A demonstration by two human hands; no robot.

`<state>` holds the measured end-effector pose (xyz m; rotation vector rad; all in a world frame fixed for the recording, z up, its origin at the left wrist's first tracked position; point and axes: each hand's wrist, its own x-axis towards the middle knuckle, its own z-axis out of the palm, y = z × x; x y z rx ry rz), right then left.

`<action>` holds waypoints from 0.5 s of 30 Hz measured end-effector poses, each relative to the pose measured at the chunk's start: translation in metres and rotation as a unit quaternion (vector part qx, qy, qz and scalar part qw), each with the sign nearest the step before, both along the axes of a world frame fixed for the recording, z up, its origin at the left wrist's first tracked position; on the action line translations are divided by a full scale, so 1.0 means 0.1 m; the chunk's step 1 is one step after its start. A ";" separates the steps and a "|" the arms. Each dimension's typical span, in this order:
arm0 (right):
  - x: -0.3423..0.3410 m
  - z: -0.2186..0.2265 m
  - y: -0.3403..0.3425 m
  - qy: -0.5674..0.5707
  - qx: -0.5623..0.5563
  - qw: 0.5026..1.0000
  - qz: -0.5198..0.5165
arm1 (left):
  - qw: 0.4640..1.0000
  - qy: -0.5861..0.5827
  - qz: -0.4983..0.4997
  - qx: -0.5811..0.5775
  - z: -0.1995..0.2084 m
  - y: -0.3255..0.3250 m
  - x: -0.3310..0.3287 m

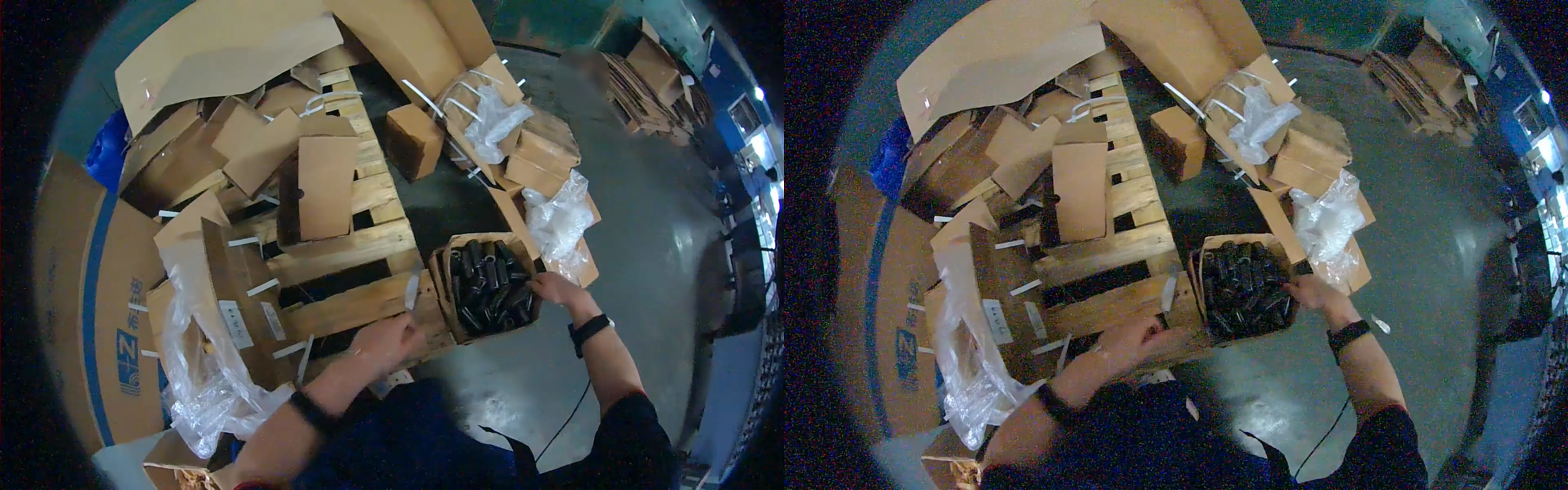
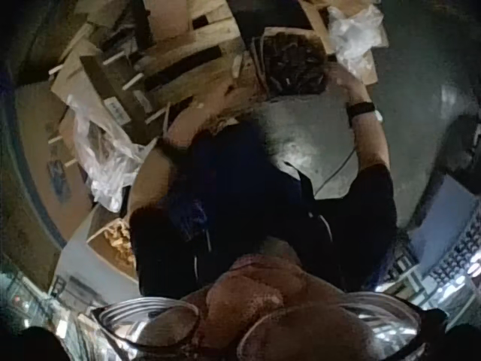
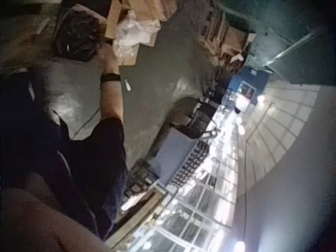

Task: Assembling metal sleeves into wooden blocks and placing them in a box.

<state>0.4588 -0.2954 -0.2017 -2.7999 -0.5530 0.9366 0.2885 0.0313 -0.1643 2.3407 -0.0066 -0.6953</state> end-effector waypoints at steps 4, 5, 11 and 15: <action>0.10 0.70 0.71 -0.163 -0.030 0.986 0.010 | 0.994 -0.097 0.042 0.010 0.72 0.58 -0.75; 0.01 0.99 1.09 -0.239 0.039 0.969 0.049 | 0.992 -0.105 0.058 0.036 0.91 0.71 -0.89; -0.12 1.22 3.26 -0.416 0.267 0.774 0.396 | 0.959 -0.162 0.217 0.086 1.53 1.12 -1.75; 0.21 0.99 3.84 -0.531 0.164 0.707 0.437 | 0.925 -0.138 0.330 0.126 1.63 1.19 -2.35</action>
